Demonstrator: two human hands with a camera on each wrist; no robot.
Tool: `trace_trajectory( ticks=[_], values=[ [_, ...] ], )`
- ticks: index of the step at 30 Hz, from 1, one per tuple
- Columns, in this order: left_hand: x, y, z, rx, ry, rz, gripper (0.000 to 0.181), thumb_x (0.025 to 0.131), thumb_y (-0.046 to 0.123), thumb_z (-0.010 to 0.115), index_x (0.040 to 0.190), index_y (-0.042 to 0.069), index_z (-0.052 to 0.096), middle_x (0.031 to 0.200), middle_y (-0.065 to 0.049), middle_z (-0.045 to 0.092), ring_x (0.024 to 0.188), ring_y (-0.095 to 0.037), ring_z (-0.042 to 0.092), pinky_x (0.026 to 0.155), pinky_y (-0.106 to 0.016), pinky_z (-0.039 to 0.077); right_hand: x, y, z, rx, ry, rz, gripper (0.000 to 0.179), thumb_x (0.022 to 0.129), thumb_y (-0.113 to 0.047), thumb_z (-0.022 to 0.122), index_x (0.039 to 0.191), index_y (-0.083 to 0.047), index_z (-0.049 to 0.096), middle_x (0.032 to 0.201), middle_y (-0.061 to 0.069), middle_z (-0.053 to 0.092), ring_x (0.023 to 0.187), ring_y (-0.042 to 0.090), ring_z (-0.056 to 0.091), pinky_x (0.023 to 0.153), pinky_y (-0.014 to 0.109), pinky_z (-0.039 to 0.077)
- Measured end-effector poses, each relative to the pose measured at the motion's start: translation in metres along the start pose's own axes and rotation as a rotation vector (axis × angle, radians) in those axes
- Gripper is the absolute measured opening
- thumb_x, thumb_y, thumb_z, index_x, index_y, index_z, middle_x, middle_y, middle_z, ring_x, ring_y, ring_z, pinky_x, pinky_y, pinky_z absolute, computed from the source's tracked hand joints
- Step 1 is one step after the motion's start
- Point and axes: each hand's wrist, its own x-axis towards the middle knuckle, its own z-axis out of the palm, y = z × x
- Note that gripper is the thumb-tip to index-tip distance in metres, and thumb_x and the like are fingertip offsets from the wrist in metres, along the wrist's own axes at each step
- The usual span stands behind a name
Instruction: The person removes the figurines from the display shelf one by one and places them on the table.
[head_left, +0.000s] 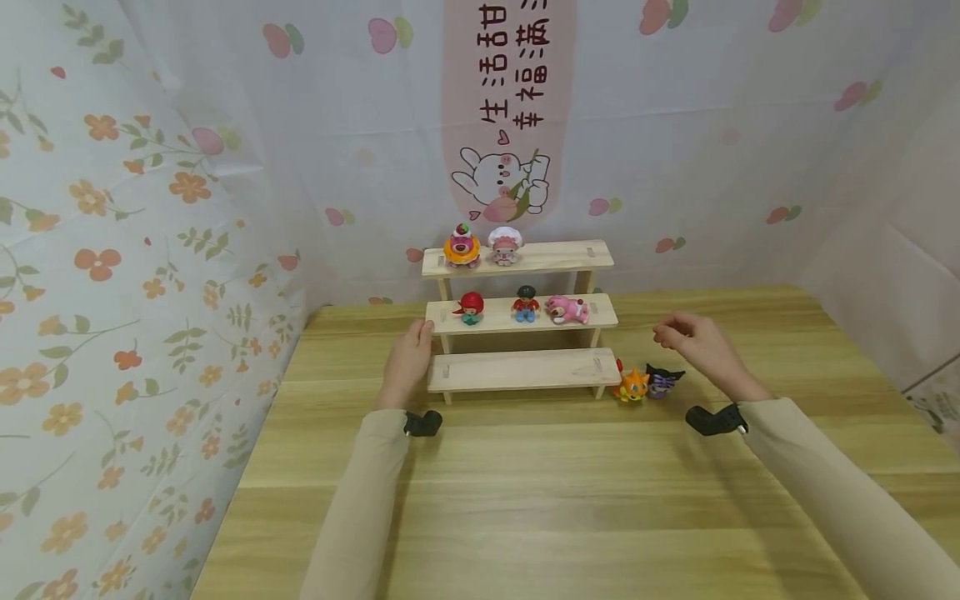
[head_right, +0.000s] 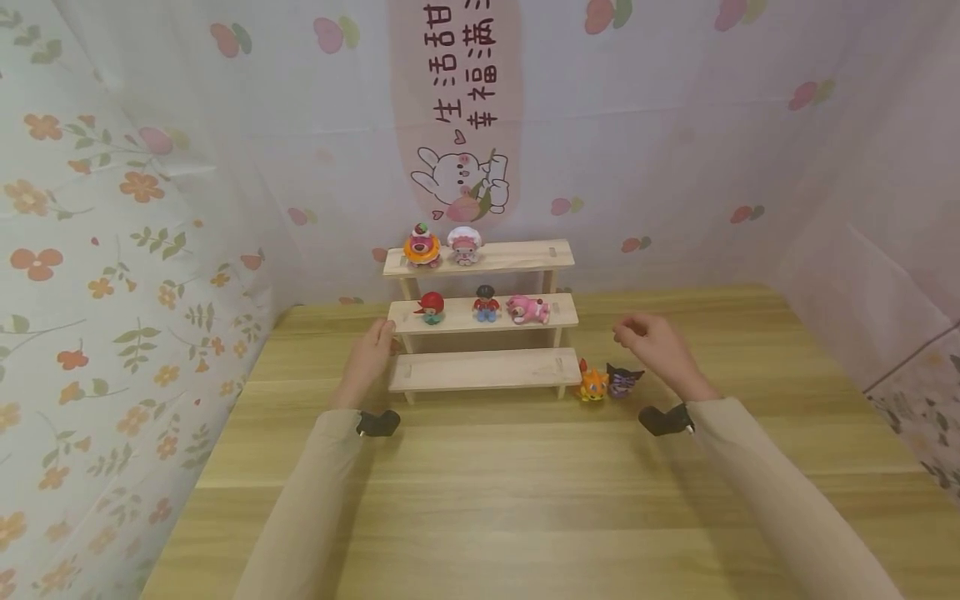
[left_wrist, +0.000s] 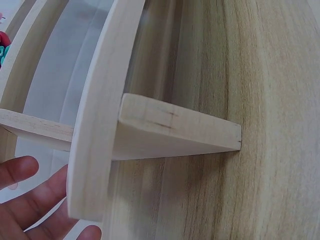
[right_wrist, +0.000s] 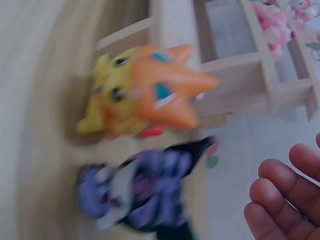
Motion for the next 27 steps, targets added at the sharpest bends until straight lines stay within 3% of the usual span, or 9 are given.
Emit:
trace_trajectory(
  ticks=[8, 17, 27],
  values=[
    [0.0, -0.001, 0.0, -0.016, 0.0, -0.009, 0.041, 0.104, 0.043, 0.027, 0.114, 0.013, 0.053, 0.095, -0.011, 0.067, 0.096, -0.034, 0.061, 0.085, -0.05, 0.045, 0.017, -0.024, 0.0, 0.045, -0.019, -0.037, 0.037, 0.101, -0.034, 0.045, 0.114, -0.004, 0.06, 0.107, 0.019, 0.066, 0.095, 0.036, 0.063, 0.083, 0.05, 0.049],
    [-0.001, 0.001, 0.001, -0.036, -0.005, -0.029, 0.04, 0.104, 0.043, 0.027, 0.114, 0.013, 0.052, 0.096, -0.012, 0.066, 0.095, -0.034, 0.061, 0.084, -0.05, 0.046, 0.042, -0.05, 0.006, 0.052, 0.001, -0.076, 0.031, 0.099, -0.032, 0.049, 0.108, -0.006, 0.064, 0.101, 0.015, 0.068, 0.088, 0.025, 0.063, 0.073, 0.033, 0.048],
    [-0.001, 0.002, 0.001, -0.058, -0.004, -0.033, 0.04, 0.104, 0.043, 0.028, 0.114, 0.013, 0.052, 0.095, -0.013, 0.065, 0.094, -0.035, 0.06, 0.082, -0.051, 0.046, 0.071, -0.083, 0.011, 0.115, 0.021, -0.121, 0.029, 0.098, -0.033, 0.052, 0.102, -0.008, 0.065, 0.098, 0.014, 0.068, 0.09, 0.027, 0.061, 0.077, 0.038, 0.043]
  ],
)
